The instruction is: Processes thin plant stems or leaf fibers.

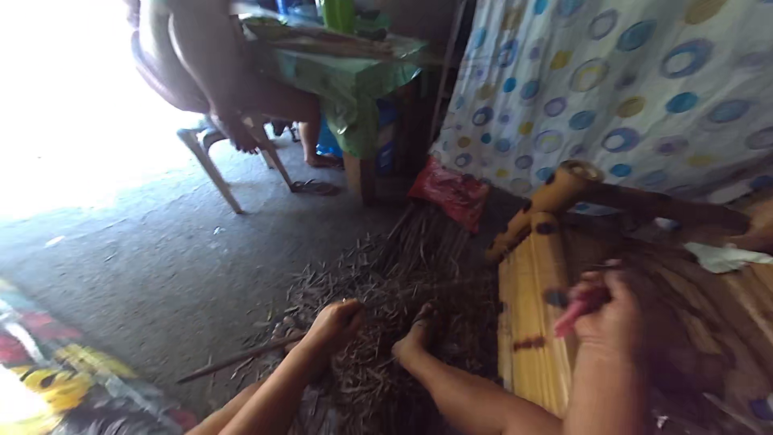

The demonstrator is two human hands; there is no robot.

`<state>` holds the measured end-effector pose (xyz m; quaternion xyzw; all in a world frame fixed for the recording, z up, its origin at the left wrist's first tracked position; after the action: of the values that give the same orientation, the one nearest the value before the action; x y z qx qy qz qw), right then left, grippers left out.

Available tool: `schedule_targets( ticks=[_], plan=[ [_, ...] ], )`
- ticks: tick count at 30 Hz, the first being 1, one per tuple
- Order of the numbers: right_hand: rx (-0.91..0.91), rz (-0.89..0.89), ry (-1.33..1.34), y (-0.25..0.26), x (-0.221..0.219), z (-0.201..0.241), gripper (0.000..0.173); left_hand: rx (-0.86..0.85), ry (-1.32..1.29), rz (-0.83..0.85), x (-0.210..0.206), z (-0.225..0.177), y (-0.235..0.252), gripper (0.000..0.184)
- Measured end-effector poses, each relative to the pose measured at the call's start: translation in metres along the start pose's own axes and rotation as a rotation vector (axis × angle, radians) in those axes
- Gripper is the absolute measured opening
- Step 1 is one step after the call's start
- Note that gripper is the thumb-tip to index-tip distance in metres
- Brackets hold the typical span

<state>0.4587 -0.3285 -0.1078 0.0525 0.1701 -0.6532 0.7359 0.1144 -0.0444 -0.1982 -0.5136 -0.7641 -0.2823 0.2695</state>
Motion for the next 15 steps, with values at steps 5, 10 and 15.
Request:
schedule_targets(
  ticks=[5,10,15],
  plan=[
    [0.082,-0.144,0.199,0.008,0.032,0.01,0.025,0.058,-0.006,-0.038,-0.004,0.005,0.001,0.037],
    [-0.027,0.299,-0.068,-0.057,-0.053,-0.026,0.024,0.039,-0.103,-0.07,-0.011,-0.011,0.007,0.028],
    [-0.16,0.696,-0.33,-0.125,-0.095,-0.071,0.029,-0.027,-0.185,-0.087,-0.006,-0.031,0.009,0.027]
  ],
)
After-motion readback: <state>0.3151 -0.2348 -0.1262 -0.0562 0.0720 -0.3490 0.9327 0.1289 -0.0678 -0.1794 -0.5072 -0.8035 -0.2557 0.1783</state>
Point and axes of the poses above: each hand's wrist, its own y-axis towards the middle knuckle, its own x-axis out of the back of the hand, z = x × y, the point moved 3 cm from there along y, towards the middle knuckle, and after that the axes turned 11 degrees about -x, right-handed, at the moved point
